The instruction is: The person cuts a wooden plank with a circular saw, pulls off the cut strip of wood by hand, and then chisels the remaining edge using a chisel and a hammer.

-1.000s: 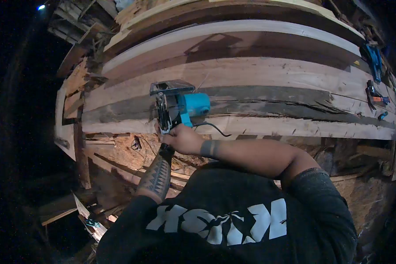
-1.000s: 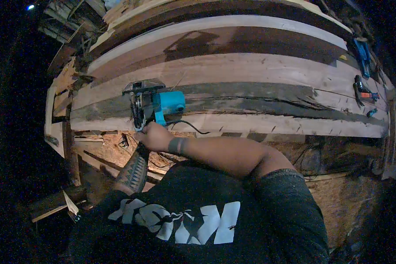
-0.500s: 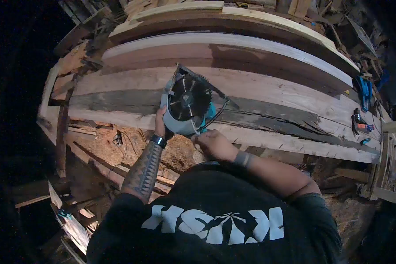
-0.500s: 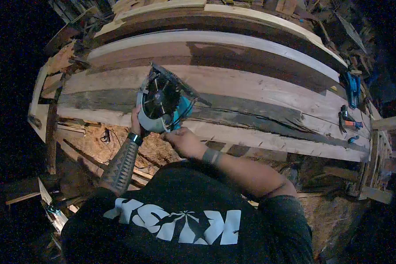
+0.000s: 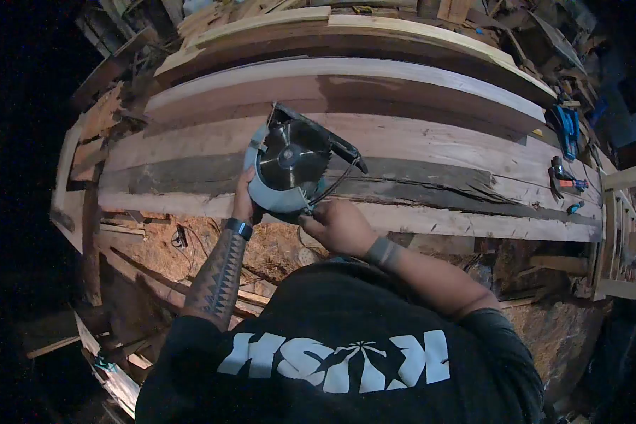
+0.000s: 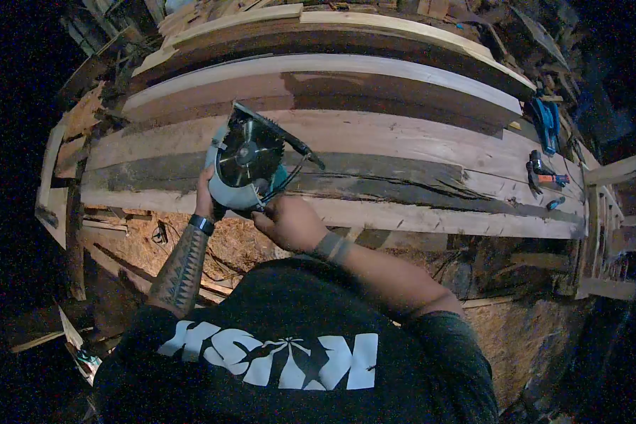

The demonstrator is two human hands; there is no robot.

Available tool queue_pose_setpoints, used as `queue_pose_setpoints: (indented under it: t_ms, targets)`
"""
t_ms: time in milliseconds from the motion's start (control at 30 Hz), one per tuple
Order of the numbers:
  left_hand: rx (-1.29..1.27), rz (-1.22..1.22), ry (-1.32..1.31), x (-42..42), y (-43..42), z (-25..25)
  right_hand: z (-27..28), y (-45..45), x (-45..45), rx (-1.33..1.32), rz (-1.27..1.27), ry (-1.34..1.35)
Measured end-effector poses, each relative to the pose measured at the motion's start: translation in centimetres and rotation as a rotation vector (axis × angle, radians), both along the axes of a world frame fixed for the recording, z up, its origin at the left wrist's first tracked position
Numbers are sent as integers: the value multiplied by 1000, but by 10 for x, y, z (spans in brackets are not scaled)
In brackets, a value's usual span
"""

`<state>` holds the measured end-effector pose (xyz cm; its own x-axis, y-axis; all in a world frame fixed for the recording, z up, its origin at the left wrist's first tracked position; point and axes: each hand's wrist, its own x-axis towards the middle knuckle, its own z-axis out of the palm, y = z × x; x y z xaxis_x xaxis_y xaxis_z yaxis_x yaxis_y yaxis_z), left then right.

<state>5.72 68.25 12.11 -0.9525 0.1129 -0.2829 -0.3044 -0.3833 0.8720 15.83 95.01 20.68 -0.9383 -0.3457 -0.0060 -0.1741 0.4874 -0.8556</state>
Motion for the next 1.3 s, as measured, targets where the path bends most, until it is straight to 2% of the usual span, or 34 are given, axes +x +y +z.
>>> queue_pose_setpoints:
  t_ms: [67,133,233,333,467,567,667,767,867,967,1067,1167,1267,1300]
  targets:
    - [-88,9,38,4,1,5,10,1,1,59,15,9]
    - [-36,32,-1,10,9,16,15,2,-1,121,28,39]
    - [31,49,-57,16,14,16,-4,-1,-7,-10,-13,116]
    - [31,78,-57,23,21,22,9,8,-5,-287,-66,-405]
    - [2,92,35,25,18,10,-21,1,-1,-286,-135,-376]
    - [71,65,-33,26,22,18,-22,3,0,-222,-139,-264]
    - [96,39,-41,25,24,16,6,10,0,-103,-120,-103]
    - [26,81,22,26,26,12,-8,15,-2,122,-26,359]
    - [79,88,0,19,15,-11,2,18,0,397,40,584]
    - [23,71,19,21,21,9,1,20,0,483,107,634]
    - [28,81,32,19,18,4,7,19,1,516,152,544]
    - [84,70,-19,21,20,11,3,25,-2,418,124,724]
    - [56,109,-44,26,29,29,-1,36,-6,180,177,467]
    - [47,113,-41,26,28,28,5,37,-6,68,125,194]
